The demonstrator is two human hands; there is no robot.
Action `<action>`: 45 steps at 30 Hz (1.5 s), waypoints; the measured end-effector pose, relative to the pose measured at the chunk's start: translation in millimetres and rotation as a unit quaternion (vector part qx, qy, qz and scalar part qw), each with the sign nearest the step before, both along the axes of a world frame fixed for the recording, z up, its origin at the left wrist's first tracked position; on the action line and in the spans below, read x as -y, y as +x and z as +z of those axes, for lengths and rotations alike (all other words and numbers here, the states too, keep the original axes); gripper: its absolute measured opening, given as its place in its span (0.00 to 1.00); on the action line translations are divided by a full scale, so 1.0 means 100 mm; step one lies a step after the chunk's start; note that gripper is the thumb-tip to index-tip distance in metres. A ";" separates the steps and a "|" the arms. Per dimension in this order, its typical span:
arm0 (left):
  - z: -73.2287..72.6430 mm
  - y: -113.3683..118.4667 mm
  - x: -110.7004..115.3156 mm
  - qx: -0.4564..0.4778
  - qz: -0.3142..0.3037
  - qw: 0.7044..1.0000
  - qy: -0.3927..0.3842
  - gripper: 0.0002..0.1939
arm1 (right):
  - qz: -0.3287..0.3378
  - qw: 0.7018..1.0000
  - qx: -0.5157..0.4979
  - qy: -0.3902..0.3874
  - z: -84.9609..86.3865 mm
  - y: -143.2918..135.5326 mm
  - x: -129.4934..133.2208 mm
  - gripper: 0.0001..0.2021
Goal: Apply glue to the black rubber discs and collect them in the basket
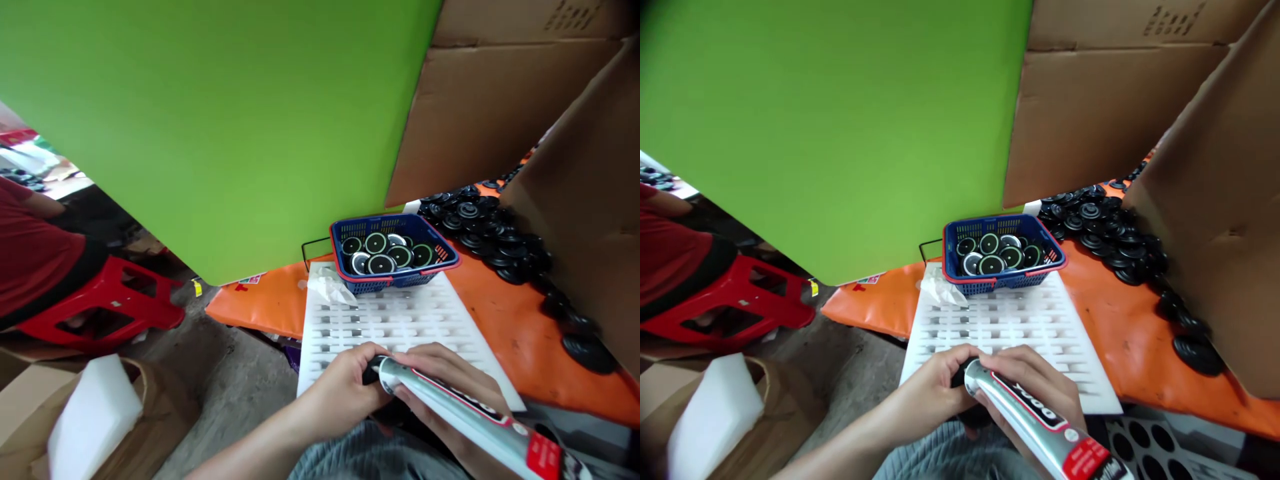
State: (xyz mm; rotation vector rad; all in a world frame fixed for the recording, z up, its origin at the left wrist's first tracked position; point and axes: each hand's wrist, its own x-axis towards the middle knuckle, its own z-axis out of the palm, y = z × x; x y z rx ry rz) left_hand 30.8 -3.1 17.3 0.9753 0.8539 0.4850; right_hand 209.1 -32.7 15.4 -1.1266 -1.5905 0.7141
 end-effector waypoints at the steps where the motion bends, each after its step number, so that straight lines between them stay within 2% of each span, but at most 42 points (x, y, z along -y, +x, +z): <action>1: 0.00 0.00 0.00 -0.002 -0.004 1.000 -0.004 0.15 | 0.000 1.000 0.007 0.009 0.00 0.02 0.00 0.14; 3: 0.00 0.01 0.00 -0.006 -0.013 1.000 -0.010 0.14 | 0.028 0.999 0.033 0.004 0.01 0.06 -0.02 0.10; 6: 0.03 0.01 0.00 -0.007 -0.031 0.999 -0.008 0.14 | 0.111 0.987 0.114 -0.028 0.00 0.14 -0.04 0.03; 8: 0.04 0.02 0.00 -0.003 -0.041 0.999 -0.009 0.15 | 0.129 0.979 0.156 -0.019 -0.02 0.17 -0.04 0.05; 12: 0.04 0.01 -0.01 0.005 -0.052 0.999 -0.015 0.17 | 0.089 0.980 0.175 0.026 -0.07 0.17 -0.01 0.09; 20: 0.04 0.02 -0.01 -0.014 -0.070 0.997 -0.032 0.17 | 0.029 0.992 0.112 0.047 -0.04 0.09 0.03 0.13; 25: 0.06 0.02 0.00 -0.083 -0.062 0.994 0.018 0.14 | 0.004 0.996 0.084 0.042 -0.07 0.08 0.05 0.12; 32: 0.06 0.05 0.00 -0.032 -0.018 0.995 0.091 0.09 | -0.022 0.996 0.072 0.048 -0.11 0.11 0.09 0.08; 40: 0.02 0.05 0.02 -0.080 -0.008 0.996 0.042 0.12 | -0.031 0.992 0.086 0.083 -0.07 0.11 0.08 0.09; 45: -0.01 0.07 0.02 -0.046 0.018 0.998 0.028 0.10 | -0.029 0.994 0.082 0.068 -0.06 0.11 0.08 0.12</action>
